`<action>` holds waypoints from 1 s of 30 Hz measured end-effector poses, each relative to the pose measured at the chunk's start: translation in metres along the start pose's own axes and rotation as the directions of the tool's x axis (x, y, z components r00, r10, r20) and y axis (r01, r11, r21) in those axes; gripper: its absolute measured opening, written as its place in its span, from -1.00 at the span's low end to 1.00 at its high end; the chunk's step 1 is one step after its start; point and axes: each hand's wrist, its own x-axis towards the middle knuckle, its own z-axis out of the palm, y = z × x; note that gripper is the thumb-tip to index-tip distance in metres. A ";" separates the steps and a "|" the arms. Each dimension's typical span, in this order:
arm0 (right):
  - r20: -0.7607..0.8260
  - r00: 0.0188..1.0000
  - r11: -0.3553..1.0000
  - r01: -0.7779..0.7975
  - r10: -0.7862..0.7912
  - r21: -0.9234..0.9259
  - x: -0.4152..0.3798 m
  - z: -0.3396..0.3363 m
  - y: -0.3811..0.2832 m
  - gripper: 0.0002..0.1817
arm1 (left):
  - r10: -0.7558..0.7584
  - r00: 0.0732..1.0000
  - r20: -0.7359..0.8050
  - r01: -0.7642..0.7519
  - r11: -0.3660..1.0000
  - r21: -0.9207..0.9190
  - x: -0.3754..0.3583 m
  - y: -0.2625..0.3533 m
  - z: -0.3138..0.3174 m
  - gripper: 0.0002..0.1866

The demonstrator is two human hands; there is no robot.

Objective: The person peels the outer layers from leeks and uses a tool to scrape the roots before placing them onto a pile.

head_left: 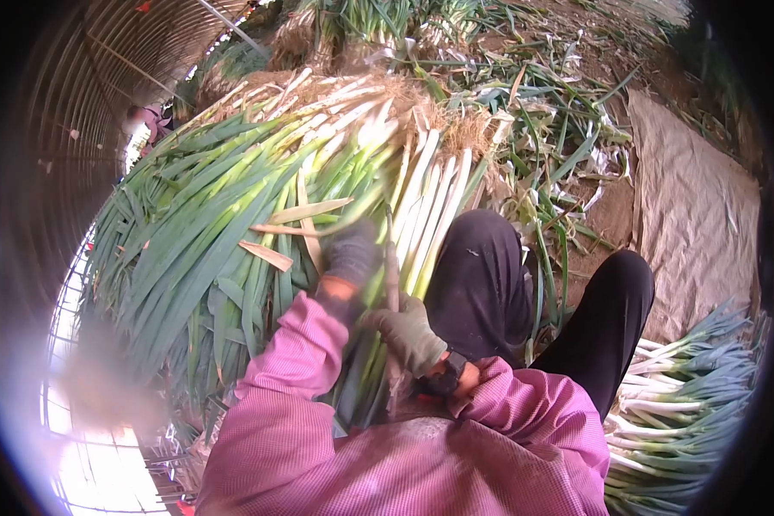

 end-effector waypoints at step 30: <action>-0.005 0.994 0.992 -0.109 0.109 -0.070 0.002 0.006 0.014 -0.61 | -0.070 0.997 0.035 0.073 0.995 -0.069 -0.118 -0.047 0.006 -0.69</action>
